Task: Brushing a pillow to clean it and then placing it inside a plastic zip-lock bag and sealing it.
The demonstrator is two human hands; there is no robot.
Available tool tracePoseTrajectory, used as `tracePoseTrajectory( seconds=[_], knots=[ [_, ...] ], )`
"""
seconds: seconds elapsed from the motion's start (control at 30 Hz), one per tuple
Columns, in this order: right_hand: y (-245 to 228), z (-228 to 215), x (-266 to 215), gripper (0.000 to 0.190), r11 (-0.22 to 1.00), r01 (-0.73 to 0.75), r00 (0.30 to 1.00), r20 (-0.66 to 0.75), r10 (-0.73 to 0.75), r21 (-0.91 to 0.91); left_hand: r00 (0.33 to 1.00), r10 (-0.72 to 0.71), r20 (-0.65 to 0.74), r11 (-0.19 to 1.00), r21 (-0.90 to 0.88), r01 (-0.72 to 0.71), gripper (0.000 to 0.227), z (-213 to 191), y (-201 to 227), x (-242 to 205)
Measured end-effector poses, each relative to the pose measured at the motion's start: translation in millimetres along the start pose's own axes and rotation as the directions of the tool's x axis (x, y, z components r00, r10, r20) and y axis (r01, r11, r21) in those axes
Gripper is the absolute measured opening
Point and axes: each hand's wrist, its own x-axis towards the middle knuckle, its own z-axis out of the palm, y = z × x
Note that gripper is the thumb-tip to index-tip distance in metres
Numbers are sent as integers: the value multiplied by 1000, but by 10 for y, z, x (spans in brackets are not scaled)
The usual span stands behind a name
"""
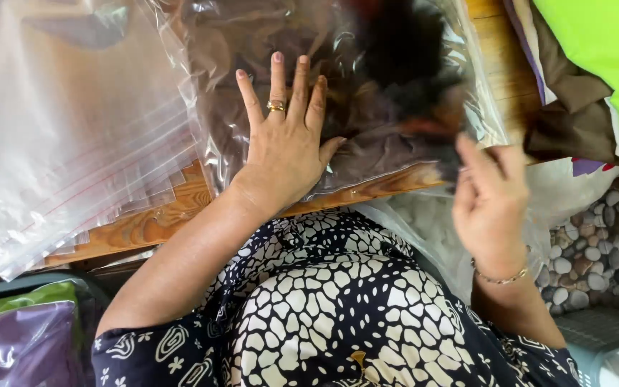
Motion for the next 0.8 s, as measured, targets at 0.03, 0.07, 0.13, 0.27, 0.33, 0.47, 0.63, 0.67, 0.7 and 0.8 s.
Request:
tracePoseTrajectory(
  seconds=[0.03, 0.07, 0.13, 0.27, 0.33, 0.47, 0.63, 0.67, 0.7, 0.8],
  knots=[
    [52, 95, -63, 48, 1000, 1, 1000, -2, -1, 0, 1000, 0, -2, 1000, 1, 0, 78, 86, -17, 3],
    [99, 194, -120, 39, 992, -37, 998, 38, 42, -120, 987, -50, 155, 998, -27, 54, 76, 169, -40, 6],
    [260, 271, -91, 32, 969, -67, 994, 72, 86, -237, 946, -98, 309, 992, -44, 117, 73, 224, -74, -18],
    [876, 140, 48, 44, 854, -260, 949, 44, 312, -450, 998, -48, 41, 999, -15, 49, 83, 177, -54, -84],
    [980, 61, 81, 37, 814, -322, 932, -12, 362, -483, 998, -45, 33, 999, 2, 45, 83, 178, -53, -70],
    [277, -16, 163, 39, 975, -79, 996, -65, 67, -207, 999, -31, -20, 1000, 1, 31, 82, 207, -35, -88],
    [1, 171, 79, 40, 989, 37, 987, 162, -13, -144, 997, 15, -78, 948, -314, -39, 56, 163, -77, -97],
    [171, 204, 79, 46, 960, -15, 988, 146, 58, -281, 998, -6, -70, 988, -152, -5, 66, 171, -58, -110],
    [342, 238, 78, 52, 910, -67, 985, 119, 126, -410, 997, -28, -66, 999, 16, 29, 81, 180, -38, -123],
    [977, 91, 166, 38, 817, -307, 934, 10, 357, -488, 999, -34, -4, 999, 42, 34, 81, 201, -16, -112]
  ],
)
